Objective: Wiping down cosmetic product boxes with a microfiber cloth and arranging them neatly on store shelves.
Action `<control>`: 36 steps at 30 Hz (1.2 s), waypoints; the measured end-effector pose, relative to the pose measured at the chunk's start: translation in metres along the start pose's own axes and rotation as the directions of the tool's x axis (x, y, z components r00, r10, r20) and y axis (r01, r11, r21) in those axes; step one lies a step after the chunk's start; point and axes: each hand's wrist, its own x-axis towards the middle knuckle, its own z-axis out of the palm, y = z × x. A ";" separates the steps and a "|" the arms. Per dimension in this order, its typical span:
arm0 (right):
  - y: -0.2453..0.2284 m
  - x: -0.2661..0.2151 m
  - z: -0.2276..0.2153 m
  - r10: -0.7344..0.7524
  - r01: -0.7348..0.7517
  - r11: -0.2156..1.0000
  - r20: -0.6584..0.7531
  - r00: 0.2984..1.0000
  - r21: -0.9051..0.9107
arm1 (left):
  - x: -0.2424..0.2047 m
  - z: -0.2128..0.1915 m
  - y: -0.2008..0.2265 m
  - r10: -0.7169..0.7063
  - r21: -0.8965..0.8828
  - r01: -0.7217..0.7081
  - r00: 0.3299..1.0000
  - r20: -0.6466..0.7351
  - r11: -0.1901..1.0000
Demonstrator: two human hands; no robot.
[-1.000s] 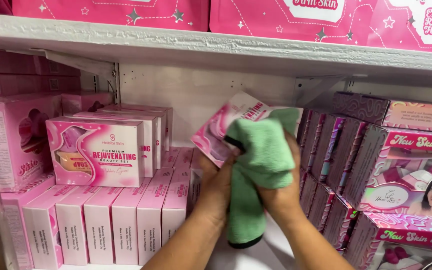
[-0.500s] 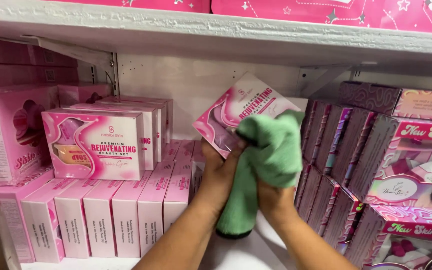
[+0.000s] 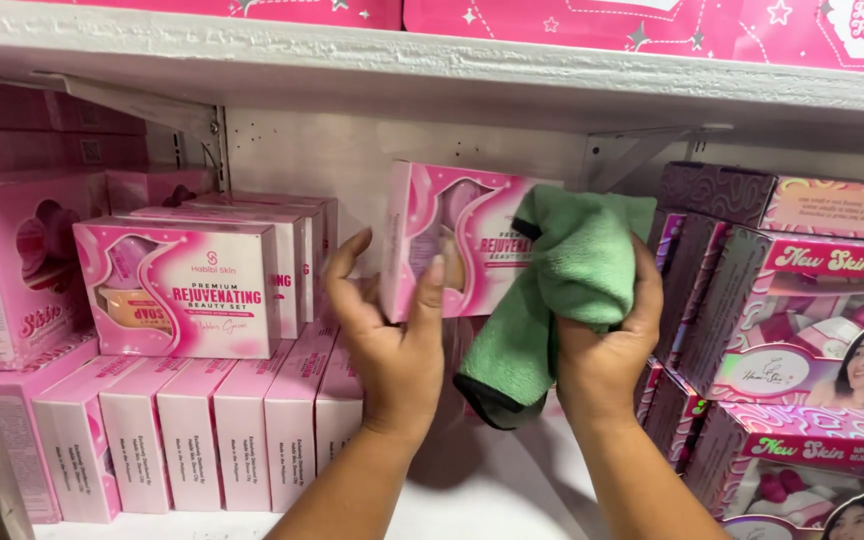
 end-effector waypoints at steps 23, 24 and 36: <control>-0.002 0.006 -0.006 0.276 -0.306 0.946 0.224 0.935 0.108 | 0.000 0.004 -0.008 -0.033 -0.121 0.062 0.973 0.229 0.991; -0.002 0.005 -0.008 0.243 -0.260 0.965 0.246 0.938 0.036 | 0.000 0.002 -0.003 -0.067 -0.130 0.116 0.941 0.333 0.985; 0.015 0.003 -0.008 0.294 -0.389 0.885 0.344 0.892 0.255 | 0.009 0.002 0.013 0.057 -0.165 -0.011 0.959 0.277 0.986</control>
